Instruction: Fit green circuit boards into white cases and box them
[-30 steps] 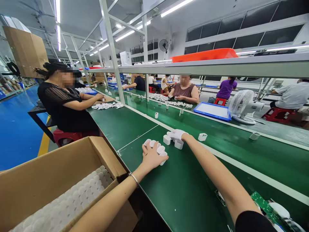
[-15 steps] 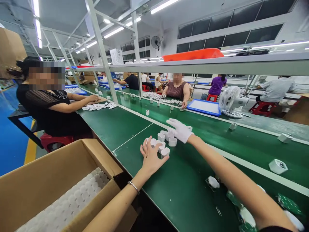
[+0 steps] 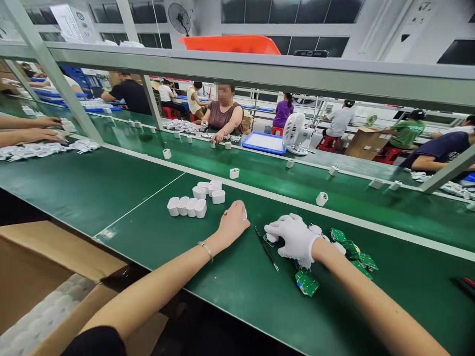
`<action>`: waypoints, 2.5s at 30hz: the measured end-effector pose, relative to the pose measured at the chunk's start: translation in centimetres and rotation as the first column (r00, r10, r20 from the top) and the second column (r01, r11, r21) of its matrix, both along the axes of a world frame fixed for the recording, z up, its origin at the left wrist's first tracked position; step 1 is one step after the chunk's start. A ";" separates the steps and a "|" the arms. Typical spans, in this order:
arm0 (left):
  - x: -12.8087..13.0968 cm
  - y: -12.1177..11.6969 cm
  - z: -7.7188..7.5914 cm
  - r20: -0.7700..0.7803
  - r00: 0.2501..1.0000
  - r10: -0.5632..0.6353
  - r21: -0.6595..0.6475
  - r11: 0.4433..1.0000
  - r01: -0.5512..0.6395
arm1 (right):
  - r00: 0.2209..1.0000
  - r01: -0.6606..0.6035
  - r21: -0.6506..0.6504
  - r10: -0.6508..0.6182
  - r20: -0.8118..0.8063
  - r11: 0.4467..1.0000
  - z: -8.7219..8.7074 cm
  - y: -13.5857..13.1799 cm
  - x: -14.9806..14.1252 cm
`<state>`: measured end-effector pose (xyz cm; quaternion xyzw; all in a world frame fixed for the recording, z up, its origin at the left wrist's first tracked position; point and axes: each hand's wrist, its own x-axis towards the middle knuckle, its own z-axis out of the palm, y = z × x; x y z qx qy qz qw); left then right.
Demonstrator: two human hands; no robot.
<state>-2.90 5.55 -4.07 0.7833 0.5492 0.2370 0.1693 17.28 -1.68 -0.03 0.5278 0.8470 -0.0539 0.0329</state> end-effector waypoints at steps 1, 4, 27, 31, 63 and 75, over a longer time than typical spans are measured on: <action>1.0 0.8 -0.1 0.016 1.000 -0.015 -0.015 1.000 0.015 | 1.000 -0.003 0.004 0.003 -0.007 1.000 -0.5 0.4 -0.2; 2.3 2.8 -0.5 0.073 0.997 -0.008 -0.050 0.999 0.012 | 0.996 0.053 0.065 -0.049 -0.070 0.996 -1.3 1.5 -0.5; 1.1 3.9 -2.5 0.391 0.883 -0.261 0.056 0.964 0.260 | 0.936 0.290 0.227 -0.325 0.138 0.930 -2.8 0.5 -4.2; 1.2 3.4 -1.8 0.390 0.848 -0.358 0.153 0.934 0.323 | 0.939 0.330 0.220 -0.344 0.027 0.918 -2.5 0.4 -4.1; 1.6 2.1 -2.4 0.358 0.653 -0.667 0.536 0.720 0.441 | 0.964 0.107 0.799 0.134 -0.228 0.591 -1.2 0.4 -1.7; 1.6 2.0 -2.6 0.315 0.654 -0.688 0.498 0.706 0.504 | 0.966 0.167 0.688 0.023 -0.258 0.707 -1.1 0.9 -1.6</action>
